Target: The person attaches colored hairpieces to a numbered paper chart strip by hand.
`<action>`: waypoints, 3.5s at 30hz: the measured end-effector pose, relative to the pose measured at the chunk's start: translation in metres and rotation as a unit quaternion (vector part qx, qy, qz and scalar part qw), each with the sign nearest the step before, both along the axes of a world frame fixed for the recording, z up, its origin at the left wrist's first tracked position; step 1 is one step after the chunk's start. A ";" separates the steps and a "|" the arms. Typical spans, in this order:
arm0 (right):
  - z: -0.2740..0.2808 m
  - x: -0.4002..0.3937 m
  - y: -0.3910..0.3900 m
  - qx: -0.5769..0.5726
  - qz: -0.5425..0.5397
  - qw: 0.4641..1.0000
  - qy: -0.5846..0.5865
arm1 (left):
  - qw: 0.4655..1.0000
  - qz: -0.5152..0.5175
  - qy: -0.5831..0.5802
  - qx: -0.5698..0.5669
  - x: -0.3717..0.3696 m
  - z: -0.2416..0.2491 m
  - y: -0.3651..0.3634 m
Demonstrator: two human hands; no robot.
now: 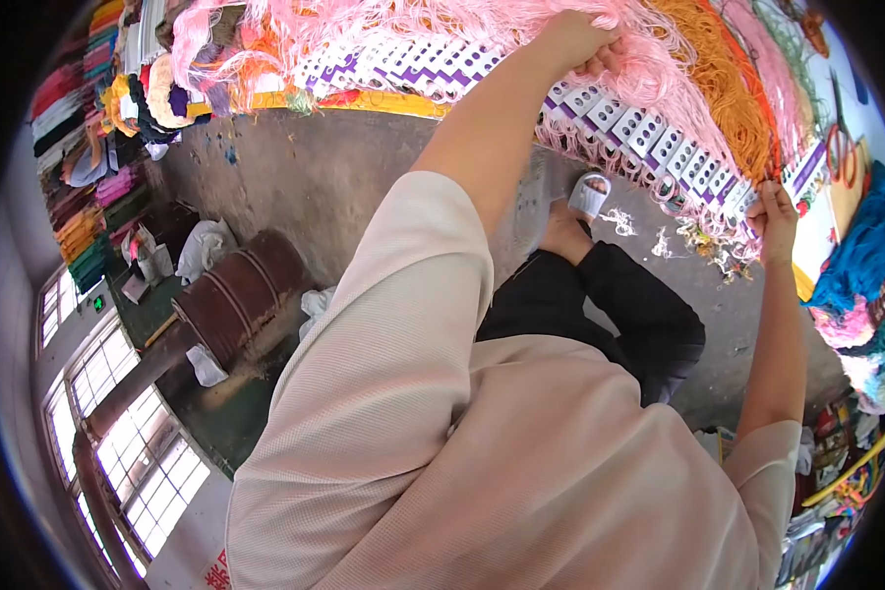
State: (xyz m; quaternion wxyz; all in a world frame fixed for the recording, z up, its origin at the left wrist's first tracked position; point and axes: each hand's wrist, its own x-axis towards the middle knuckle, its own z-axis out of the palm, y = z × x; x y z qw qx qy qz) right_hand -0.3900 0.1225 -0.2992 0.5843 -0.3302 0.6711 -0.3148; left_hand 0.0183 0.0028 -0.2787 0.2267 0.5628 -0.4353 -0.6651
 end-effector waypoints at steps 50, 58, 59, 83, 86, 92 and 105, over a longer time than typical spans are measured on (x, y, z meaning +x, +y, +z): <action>0.075 0.040 0.023 -0.032 -0.053 0.997 0.053 | 0.976 0.194 0.051 0.090 0.066 0.193 -0.001; 0.226 0.148 -0.021 -0.081 -0.081 0.982 -0.151 | 0.931 0.113 0.348 0.004 0.012 0.281 0.017; 0.251 0.164 -0.031 -0.105 -0.063 0.978 -0.166 | 0.915 0.097 0.391 0.008 0.003 0.287 0.018; 0.325 0.218 -0.043 -0.137 -0.151 0.938 -0.280 | 0.953 0.010 0.299 -0.050 -0.038 0.291 0.026; 0.333 0.212 -0.046 -0.092 -0.171 0.883 -0.427 | 0.950 0.031 0.303 -0.067 -0.039 0.305 0.028; 0.326 0.223 -0.040 -0.130 -0.130 0.939 -0.291 | 0.873 -0.063 0.484 0.024 -0.027 0.295 0.026; 0.350 0.233 -0.022 -0.146 -0.097 0.971 -0.164 | 0.854 -0.041 0.517 0.034 -0.026 0.306 0.041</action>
